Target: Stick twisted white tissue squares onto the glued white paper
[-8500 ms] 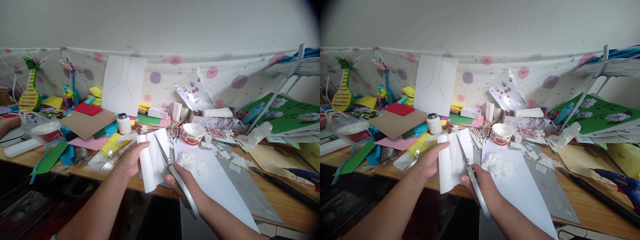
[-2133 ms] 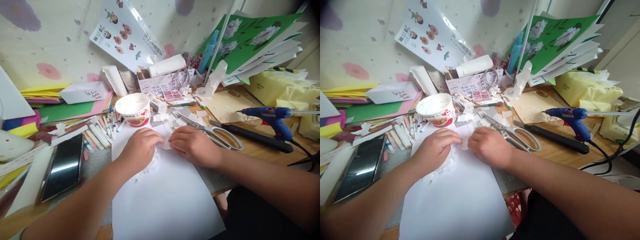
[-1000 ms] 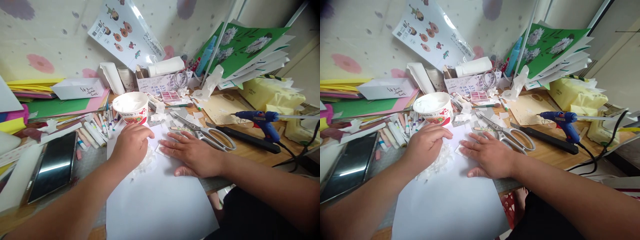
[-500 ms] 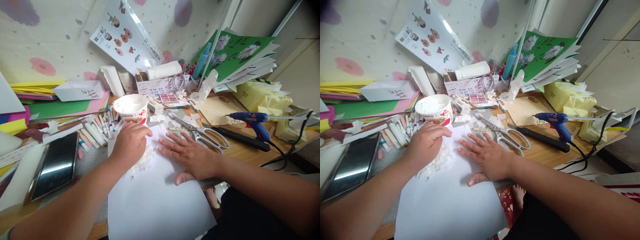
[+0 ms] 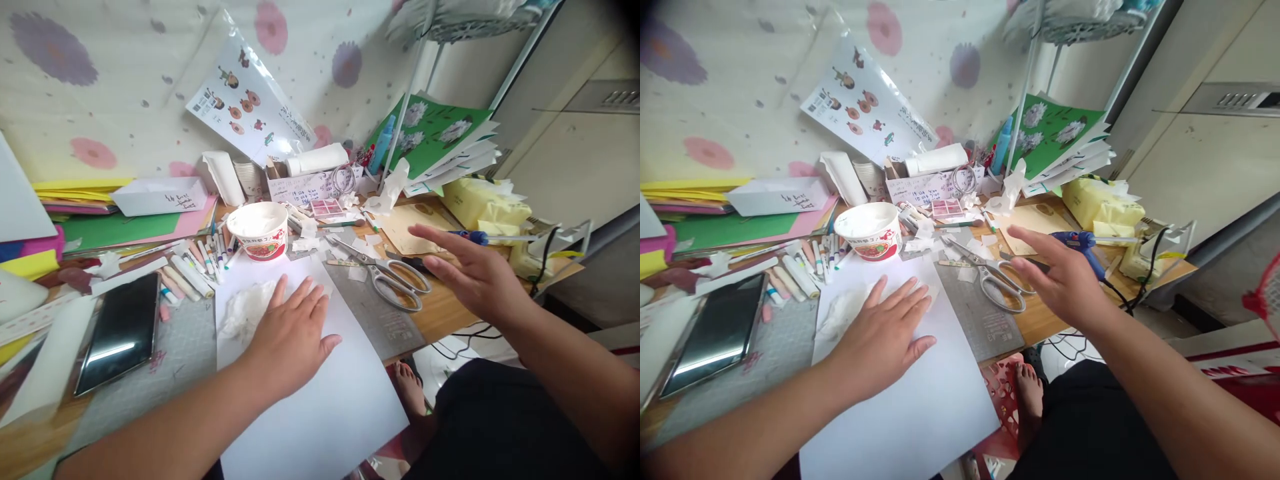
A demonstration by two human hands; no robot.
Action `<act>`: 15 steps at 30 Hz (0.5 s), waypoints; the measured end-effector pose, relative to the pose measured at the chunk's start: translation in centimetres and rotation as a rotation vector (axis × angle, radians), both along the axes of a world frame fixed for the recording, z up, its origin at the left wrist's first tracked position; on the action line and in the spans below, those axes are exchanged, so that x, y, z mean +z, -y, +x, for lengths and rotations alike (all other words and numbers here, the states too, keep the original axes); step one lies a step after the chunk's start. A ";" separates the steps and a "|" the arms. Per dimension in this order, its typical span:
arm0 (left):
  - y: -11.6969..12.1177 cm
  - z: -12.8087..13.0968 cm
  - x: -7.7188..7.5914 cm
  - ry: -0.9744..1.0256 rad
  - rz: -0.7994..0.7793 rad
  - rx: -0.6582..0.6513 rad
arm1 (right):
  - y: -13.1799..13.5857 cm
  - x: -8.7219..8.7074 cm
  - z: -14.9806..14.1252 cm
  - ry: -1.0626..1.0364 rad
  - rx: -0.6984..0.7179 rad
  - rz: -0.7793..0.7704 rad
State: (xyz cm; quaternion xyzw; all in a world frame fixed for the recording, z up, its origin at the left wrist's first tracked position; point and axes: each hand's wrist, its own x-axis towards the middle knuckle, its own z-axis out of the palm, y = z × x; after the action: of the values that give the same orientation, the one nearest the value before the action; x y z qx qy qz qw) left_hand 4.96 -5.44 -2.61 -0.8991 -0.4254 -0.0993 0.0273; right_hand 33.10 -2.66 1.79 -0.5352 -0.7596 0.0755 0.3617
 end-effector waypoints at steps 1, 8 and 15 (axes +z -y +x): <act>-0.3 -0.2 -0.2 -0.038 -0.049 0.024 | 0.7 -0.1 1.0 0.017 -0.044 -0.026; -1.5 -1.4 0.3 -0.091 -0.200 0.012 | 4.4 -2.0 4.7 0.123 -0.021 -0.050; -2.2 -0.8 0.5 0.006 -0.051 0.065 | 4.4 -2.5 6.7 0.031 -0.142 -0.020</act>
State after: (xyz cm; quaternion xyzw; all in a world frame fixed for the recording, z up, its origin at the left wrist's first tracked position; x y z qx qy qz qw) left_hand 4.13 -3.27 -2.10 -0.8850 -0.4568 -0.0901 0.0063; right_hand 39.81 -7.08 -0.67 -0.5924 -0.7245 0.0487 0.3490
